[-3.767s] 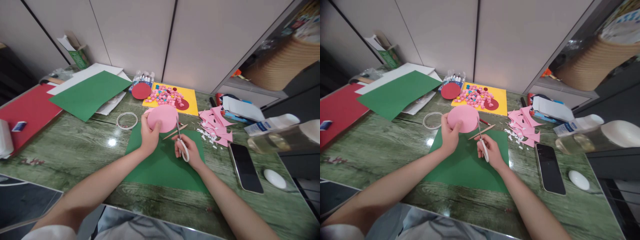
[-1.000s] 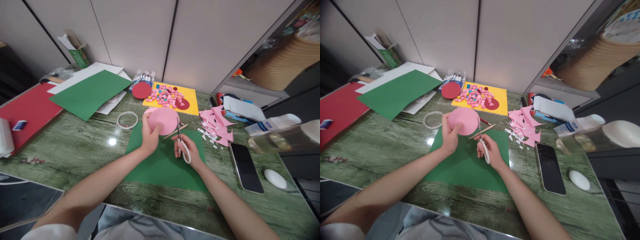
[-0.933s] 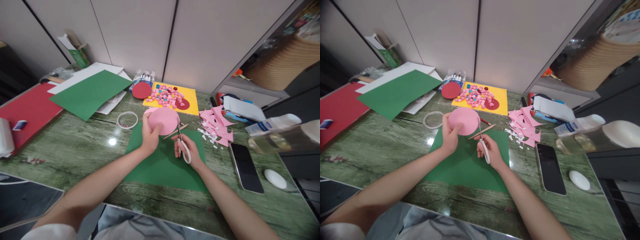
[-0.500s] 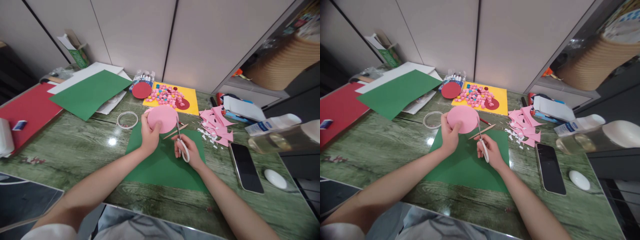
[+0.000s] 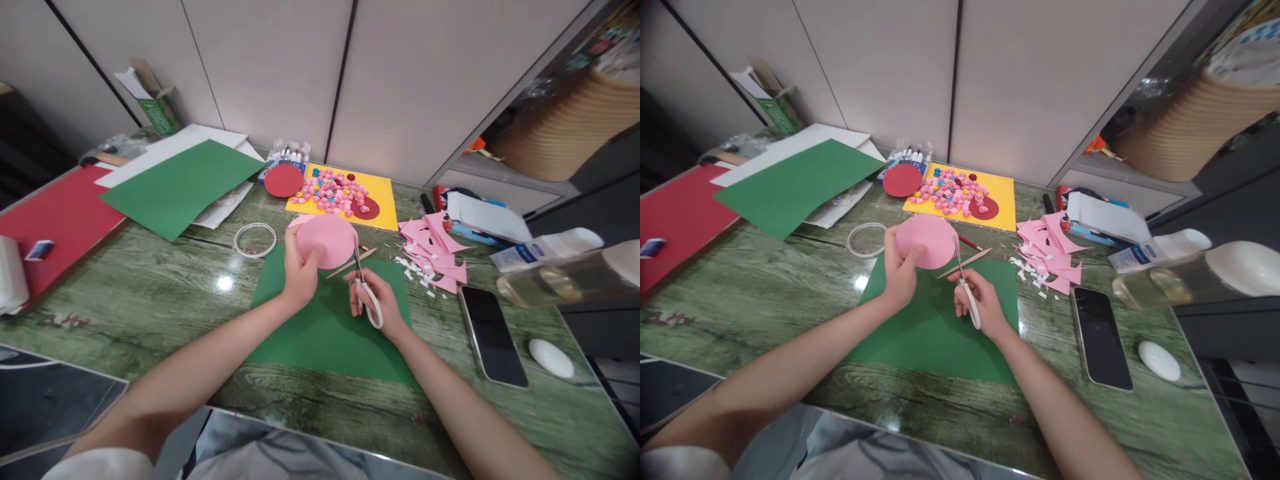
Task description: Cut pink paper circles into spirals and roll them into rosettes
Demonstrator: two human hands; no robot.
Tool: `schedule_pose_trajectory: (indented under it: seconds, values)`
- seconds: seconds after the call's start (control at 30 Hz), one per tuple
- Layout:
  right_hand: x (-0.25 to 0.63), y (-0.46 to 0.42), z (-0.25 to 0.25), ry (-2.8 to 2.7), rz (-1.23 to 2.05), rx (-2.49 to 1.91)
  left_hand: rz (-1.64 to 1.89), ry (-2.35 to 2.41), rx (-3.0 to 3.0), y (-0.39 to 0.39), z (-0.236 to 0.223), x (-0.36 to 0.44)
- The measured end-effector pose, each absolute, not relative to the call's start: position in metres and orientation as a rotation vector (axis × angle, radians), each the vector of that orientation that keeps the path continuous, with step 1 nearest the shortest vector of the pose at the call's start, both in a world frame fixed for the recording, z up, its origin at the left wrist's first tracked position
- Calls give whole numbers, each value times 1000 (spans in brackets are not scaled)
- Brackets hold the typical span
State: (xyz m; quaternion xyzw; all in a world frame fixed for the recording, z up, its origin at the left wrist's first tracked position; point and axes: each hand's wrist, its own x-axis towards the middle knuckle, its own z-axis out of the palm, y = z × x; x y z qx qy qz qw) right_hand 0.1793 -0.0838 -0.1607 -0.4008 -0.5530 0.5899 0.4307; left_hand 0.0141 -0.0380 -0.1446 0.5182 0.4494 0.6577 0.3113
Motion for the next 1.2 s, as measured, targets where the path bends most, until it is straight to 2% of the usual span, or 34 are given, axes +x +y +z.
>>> schedule_pose_trajectory:
  seconds: [1.2]
  values:
    - [175, -84, -153, -1364, 1485, -1091, 1782, 1280, 1321, -37, -141, 14]
